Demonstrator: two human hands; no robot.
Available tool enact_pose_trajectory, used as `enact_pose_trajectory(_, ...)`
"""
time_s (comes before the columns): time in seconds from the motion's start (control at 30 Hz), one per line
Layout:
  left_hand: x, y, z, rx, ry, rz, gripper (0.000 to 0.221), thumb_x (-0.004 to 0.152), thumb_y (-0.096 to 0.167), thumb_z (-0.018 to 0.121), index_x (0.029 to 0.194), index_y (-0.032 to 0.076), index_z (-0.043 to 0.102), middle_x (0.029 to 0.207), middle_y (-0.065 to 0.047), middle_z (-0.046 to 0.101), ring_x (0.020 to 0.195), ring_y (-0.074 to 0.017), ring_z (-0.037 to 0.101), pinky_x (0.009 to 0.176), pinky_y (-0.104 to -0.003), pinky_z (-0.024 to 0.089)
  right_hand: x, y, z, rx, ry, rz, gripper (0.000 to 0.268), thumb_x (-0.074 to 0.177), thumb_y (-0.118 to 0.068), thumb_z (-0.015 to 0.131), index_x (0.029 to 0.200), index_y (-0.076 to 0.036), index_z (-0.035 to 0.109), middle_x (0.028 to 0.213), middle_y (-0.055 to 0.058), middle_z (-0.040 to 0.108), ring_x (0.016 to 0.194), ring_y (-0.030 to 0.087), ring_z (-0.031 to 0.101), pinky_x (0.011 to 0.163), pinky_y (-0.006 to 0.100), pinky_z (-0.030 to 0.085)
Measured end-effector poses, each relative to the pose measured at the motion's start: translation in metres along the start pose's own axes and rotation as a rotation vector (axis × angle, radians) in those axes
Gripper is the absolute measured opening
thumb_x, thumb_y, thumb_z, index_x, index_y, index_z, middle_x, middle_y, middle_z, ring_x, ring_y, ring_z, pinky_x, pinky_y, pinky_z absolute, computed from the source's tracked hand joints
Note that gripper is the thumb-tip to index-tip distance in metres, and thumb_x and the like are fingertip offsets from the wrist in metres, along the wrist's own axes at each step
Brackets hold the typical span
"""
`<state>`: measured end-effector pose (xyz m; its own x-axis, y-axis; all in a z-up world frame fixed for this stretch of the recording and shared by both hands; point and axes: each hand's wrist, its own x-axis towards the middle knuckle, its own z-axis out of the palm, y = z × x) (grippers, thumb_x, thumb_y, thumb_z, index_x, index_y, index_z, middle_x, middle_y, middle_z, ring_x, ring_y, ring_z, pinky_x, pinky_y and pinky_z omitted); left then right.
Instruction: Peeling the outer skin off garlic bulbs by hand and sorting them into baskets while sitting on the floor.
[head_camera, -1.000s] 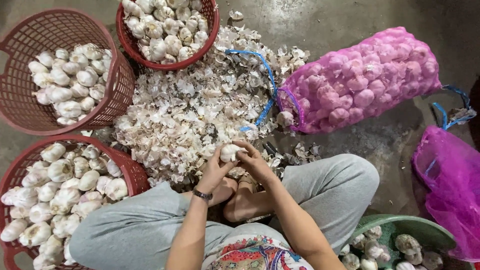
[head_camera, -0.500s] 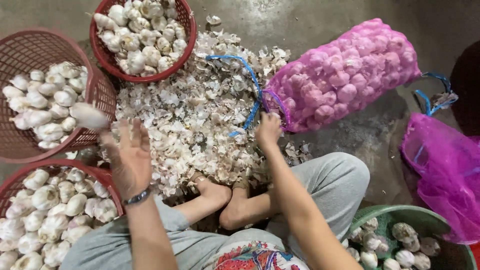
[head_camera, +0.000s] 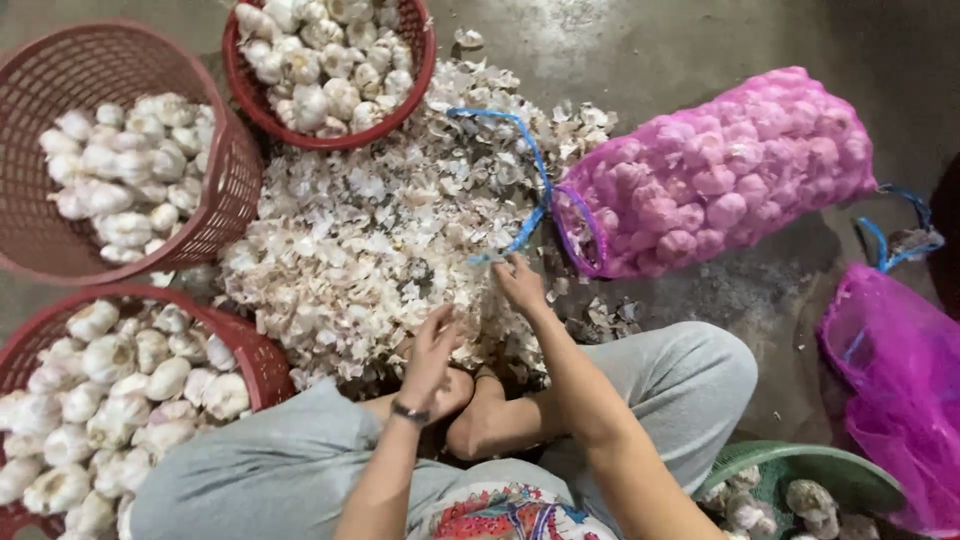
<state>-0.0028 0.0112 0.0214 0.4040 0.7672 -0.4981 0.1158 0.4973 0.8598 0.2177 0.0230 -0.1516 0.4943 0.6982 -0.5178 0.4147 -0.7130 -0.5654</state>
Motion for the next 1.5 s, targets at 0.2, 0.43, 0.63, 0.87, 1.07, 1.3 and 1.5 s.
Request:
enact_pose_trajectory(0.2, 0.006, 0.001, 0.019, 0.413, -0.004, 0.311, 0.075, 0.092, 0.028, 0.073, 0.154, 0.007, 0.037, 0.139, -0.033, 0.049, 0.128, -0.0507, 0.051, 0.107, -0.057, 0.045, -0.104, -0.075, -0.023, 0.634, -0.087, -0.197, 0.036, 0.096, -0.043, 0.054, 0.086, -0.012, 0.07, 0.062, 0.015, 0.061, 0.068, 0.029, 0.065, 0.075, 0.042, 0.051)
enact_pose_trajectory(0.43, -0.001, -0.021, 0.028, 0.468, 0.004, 0.566, 0.072, 0.08, 0.018, 0.083, 0.145, 0.012, 0.051, 0.133, -0.017, 0.057, 0.127, -0.0368, 0.056, 0.108, -0.046, 0.044, -0.14, -0.051, -0.041, 0.732, 0.177, -0.232, 0.036, 0.101, -0.031, 0.063, 0.074, -0.008, 0.071, 0.059, 0.009, 0.061, 0.056, 0.016, 0.057, 0.054, 0.029, 0.046)
enact_pose_trajectory(0.63, 0.0, -0.035, 0.03, 0.182, -0.085, 0.299, 0.077, 0.085, 0.033, 0.081, 0.145, 0.008, 0.039, 0.13, -0.023, 0.05, 0.113, -0.0346, 0.057, 0.096, -0.047, 0.053, -0.16, -0.07, -0.064, 0.387, 0.328, -0.45, 0.04, 0.1, -0.031, 0.063, 0.068, -0.008, 0.06, 0.06, 0.017, 0.06, 0.061, 0.036, 0.063, 0.058, 0.04, 0.049)
enact_pose_trajectory(0.87, 0.011, -0.053, 0.026, -0.638, -0.15, -0.343, 0.061, 0.089, 0.063, 0.045, 0.117, 0.012, 0.064, 0.08, -0.021, 0.066, 0.046, -0.0212, 0.049, 0.042, -0.03, 0.039, -0.145, -0.056, -0.04, 0.797, 0.144, -0.293, 0.058, 0.104, -0.034, 0.061, 0.05, -0.017, 0.047, 0.045, -0.006, 0.041, 0.05, 0.009, 0.037, 0.05, 0.025, 0.032)
enact_pose_trajectory(1.07, 0.001, -0.049, 0.027, -0.631, -0.039, -0.157, 0.041, 0.095, 0.046, 0.047, 0.11, 0.011, 0.062, 0.074, -0.019, 0.068, 0.047, -0.0291, 0.059, 0.035, -0.028, 0.037, -0.139, -0.035, -0.033, 0.765, 0.033, -0.171, 0.037, 0.103, -0.037, 0.063, 0.094, -0.002, 0.072, 0.079, 0.017, 0.066, 0.079, 0.023, 0.058, 0.073, 0.04, 0.049)
enact_pose_trajectory(1.3, 0.02, -0.059, 0.007, 0.042, -0.006, 0.065, 0.054, 0.109, 0.048, 0.033, 0.117, 0.005, 0.064, 0.051, -0.017, 0.056, 0.033, -0.02, 0.05, 0.031, -0.024, 0.038, -0.157, -0.043, -0.024, 1.047, -0.236, -0.141, 0.046, 0.109, -0.043, 0.047, 0.106, -0.008, 0.077, 0.098, 0.005, 0.072, 0.088, 0.015, 0.063, 0.084, 0.029, 0.052)
enact_pose_trajectory(1.5, -0.004, -0.027, 0.026, 0.213, 0.096, 0.248, 0.048, 0.102, 0.054, 0.049, 0.127, 0.014, 0.054, 0.091, -0.012, 0.066, 0.069, -0.0178, 0.061, 0.068, -0.034, 0.053, -0.135, -0.012, 0.0, 0.707, -0.268, -0.492, 0.033, 0.097, -0.021, 0.041, 0.114, -0.003, 0.063, 0.094, 0.015, 0.057, 0.096, 0.029, 0.054, 0.093, 0.042, 0.046)
